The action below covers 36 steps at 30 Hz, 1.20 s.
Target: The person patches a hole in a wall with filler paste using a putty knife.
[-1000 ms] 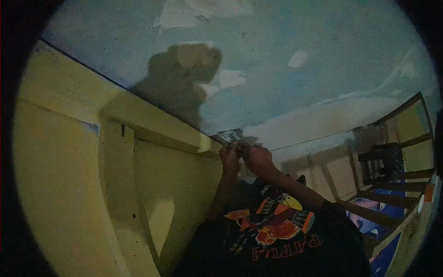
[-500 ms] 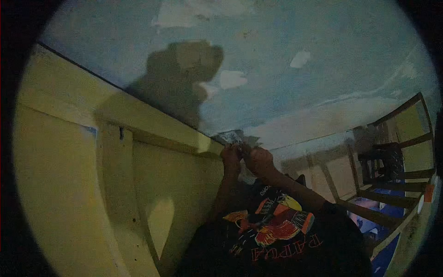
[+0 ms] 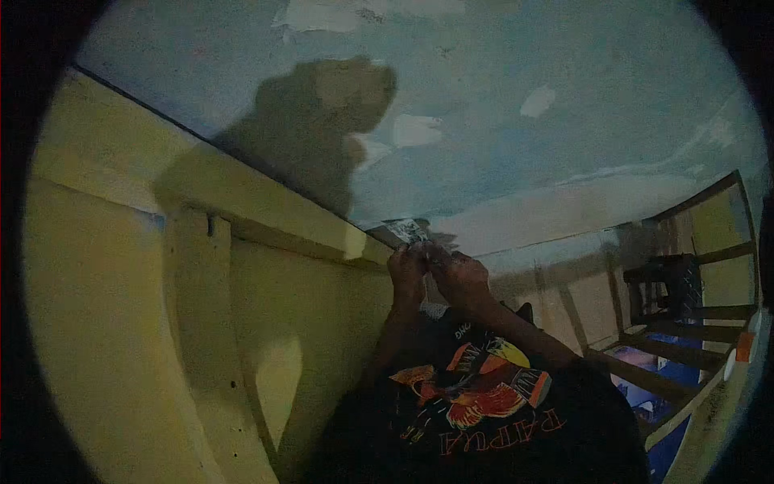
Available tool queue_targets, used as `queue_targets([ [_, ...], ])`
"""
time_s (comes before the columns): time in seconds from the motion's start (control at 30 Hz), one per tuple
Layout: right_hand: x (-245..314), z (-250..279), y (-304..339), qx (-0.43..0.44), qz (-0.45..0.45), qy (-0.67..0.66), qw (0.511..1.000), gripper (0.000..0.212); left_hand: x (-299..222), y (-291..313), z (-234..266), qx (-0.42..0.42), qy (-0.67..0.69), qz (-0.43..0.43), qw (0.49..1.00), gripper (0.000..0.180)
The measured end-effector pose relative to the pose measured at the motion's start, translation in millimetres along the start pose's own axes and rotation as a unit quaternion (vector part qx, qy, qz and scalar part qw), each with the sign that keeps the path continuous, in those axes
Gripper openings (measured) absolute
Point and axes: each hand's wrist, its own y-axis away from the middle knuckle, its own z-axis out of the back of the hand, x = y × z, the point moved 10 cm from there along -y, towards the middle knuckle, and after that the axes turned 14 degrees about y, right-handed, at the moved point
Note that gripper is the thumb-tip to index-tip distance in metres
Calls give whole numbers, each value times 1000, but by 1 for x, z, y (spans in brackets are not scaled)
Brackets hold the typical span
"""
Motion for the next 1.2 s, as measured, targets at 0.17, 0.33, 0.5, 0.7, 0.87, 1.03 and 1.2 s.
queue_targets([
  [0.17, 1, -21, -10, 26, 36, -68, 997, 15, -10, -8, -9, 88, -226, -95, 965, 14],
  [0.33, -1, 10, -4, -10, 18, -59, 998, 16, 3, 0, -2, 22, 0, -14, 1000, 13],
  [0.5, -3, -9, -12, 41, 25, -115, 992, 22, 20, -19, 27, -11, -98, 46, 994, 13],
  [0.7, -11, 5, -4, 9, -12, -85, 996, 25, -14, 11, -18, -32, -28, -5, 999, 13],
  [0.87, -4, -3, -5, 52, 3, -72, 996, 22, -8, 5, -11, 11, -56, 2, 998, 12],
  [1.03, -2, 18, 1, -54, 35, -65, 996, 20, -7, 8, -12, 2, -2, -6, 1000, 9],
  [1.2, -18, 0, -7, 87, -51, -79, 992, 23, -8, 8, -31, 41, 49, 6, 998, 7],
])
